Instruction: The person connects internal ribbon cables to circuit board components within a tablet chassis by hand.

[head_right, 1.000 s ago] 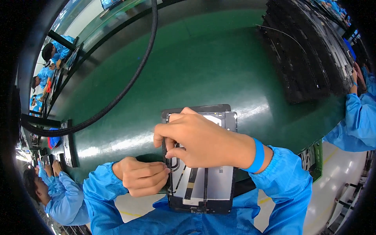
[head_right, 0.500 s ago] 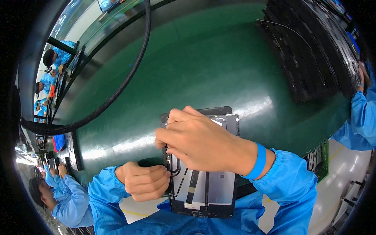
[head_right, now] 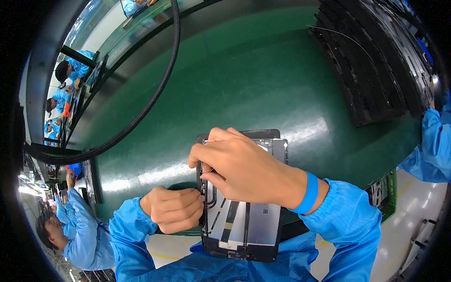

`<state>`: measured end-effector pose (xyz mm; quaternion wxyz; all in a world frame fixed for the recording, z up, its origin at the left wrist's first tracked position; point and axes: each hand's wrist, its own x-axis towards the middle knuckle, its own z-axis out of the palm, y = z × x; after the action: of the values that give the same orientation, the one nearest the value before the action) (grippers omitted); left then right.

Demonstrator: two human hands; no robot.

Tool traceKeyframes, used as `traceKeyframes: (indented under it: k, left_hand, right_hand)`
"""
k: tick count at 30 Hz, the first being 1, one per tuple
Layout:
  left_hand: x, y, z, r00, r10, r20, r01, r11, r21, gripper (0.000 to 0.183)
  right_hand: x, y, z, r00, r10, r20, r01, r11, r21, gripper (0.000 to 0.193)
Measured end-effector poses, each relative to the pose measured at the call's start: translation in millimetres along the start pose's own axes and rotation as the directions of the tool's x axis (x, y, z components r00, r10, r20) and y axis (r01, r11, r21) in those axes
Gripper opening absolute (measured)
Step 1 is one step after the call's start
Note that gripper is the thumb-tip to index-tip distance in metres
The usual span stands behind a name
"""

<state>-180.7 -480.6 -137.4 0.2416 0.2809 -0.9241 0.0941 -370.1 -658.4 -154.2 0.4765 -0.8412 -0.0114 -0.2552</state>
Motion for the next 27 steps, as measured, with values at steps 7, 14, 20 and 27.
traceKeyframes:
  k: [7, 14, 20, 27]
  left_hand:
    - [5, -15, 4, 0.998, 0.061, 0.010, -0.061, 0.998, 0.015, 0.009]
    - [4, -28, 3, 0.990, 0.138, 0.015, -0.138, 0.990, 0.014, 0.009]
    - [4, -42, 9, 0.998, 0.044, -0.036, -0.043, 0.998, 0.047, 0.009]
    - [0, -29, 15, 0.982, -0.156, -0.106, 0.163, 0.985, 0.060, 0.015]
  right_hand:
    - [1, -1, 2, 0.995, 0.077, -0.059, -0.070, 0.991, 0.116, 0.024]
    - [3, -6, 0, 0.953, 0.282, -0.109, -0.263, 0.951, 0.162, 0.030]
    - [6, -8, -6, 0.944, 0.323, -0.062, -0.309, 0.936, 0.167, 0.036]
    - [10, -14, -9, 0.917, 0.400, 0.014, -0.395, 0.899, 0.188, 0.052]
